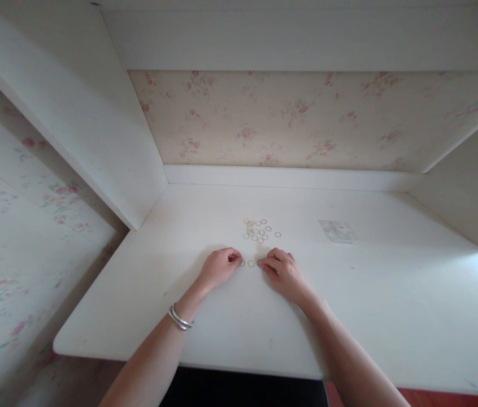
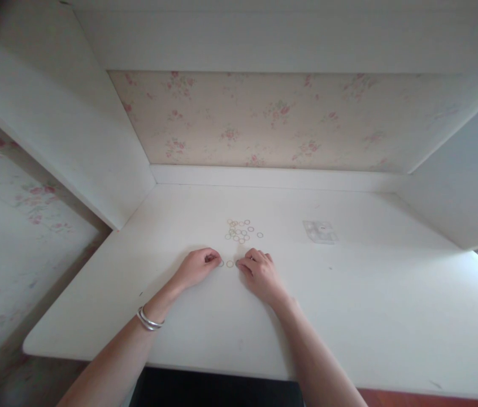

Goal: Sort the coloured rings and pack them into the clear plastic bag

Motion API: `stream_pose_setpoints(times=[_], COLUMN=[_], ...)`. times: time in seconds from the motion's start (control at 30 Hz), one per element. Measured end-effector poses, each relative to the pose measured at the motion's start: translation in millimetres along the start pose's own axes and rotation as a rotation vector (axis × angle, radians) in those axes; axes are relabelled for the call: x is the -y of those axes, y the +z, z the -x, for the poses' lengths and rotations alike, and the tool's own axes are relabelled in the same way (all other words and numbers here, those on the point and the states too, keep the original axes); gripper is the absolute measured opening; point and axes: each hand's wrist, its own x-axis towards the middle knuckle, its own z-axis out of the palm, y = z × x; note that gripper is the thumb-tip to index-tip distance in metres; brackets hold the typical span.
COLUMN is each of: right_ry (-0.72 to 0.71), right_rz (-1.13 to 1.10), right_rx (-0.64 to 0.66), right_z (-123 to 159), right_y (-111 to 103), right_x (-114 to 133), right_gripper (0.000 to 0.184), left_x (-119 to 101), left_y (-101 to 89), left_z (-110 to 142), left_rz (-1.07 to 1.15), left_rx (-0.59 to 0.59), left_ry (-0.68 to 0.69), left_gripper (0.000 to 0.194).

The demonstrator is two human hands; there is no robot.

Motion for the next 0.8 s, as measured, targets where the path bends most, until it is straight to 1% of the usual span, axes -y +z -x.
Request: stream_pose_setpoints(times=[0.07, 0.17, 0.23, 0.3, 0.4, 0.5, 0.67, 0.8], right_ry=[0.021, 0.115, 0.192, 0.257, 0.311, 0.32, 0.315, 0.305], right_rz=[-0.029, -0.084, -0.122, -0.157, -0.203, -0.247, -0.283, -0.298], right_rx=[-0.067, -0.235, -0.326, -0.376, -0.413, -0.436, -0.425, -0.414], right_z=[-0.5, -2.1, -3.7, -5.6, -8.3, -10.1, -11.0, -11.3], right_y=[-1.4, -3.7, -4.4, -4.3, -3.4, -3.5, -4.5, -2.0], right_x=[-0.8, -4.3, -8.2, -12.7, -19.2, -23.6, -27.7, -31.3], right_gripper=[0.025, 0.026, 0.027, 0.028, 0.029, 0.028, 0.025, 0.022], left_x=[-1.1, -8.6, -18.1, -30.0, -46.5, -54.9, -53.6, -51.9], left_y=[-0.3, 0.9, 3.3, 6.8, 12.6, 17.7, 23.4, 25.2], left_z=[-0.7, -4.5, -10.7, -20.8, -42.4, -66.1, -93.5, -103.6], left_rz=[0.032, 0.036, -0.032, -0.131, -0.269, -0.415, -0.647, -0.711], left_rx=[-0.007, -0.023, -0.035, -0.056, -0.074, -0.041, 0.056, 0.12], left_ry=[0.004, 0.015, 0.066, 0.152, 0.257, 0.284, 0.309, 0.36], left_gripper=[0.019, 0.02, 0.02, 0.02, 0.021, 0.022, 0.028, 0.029])
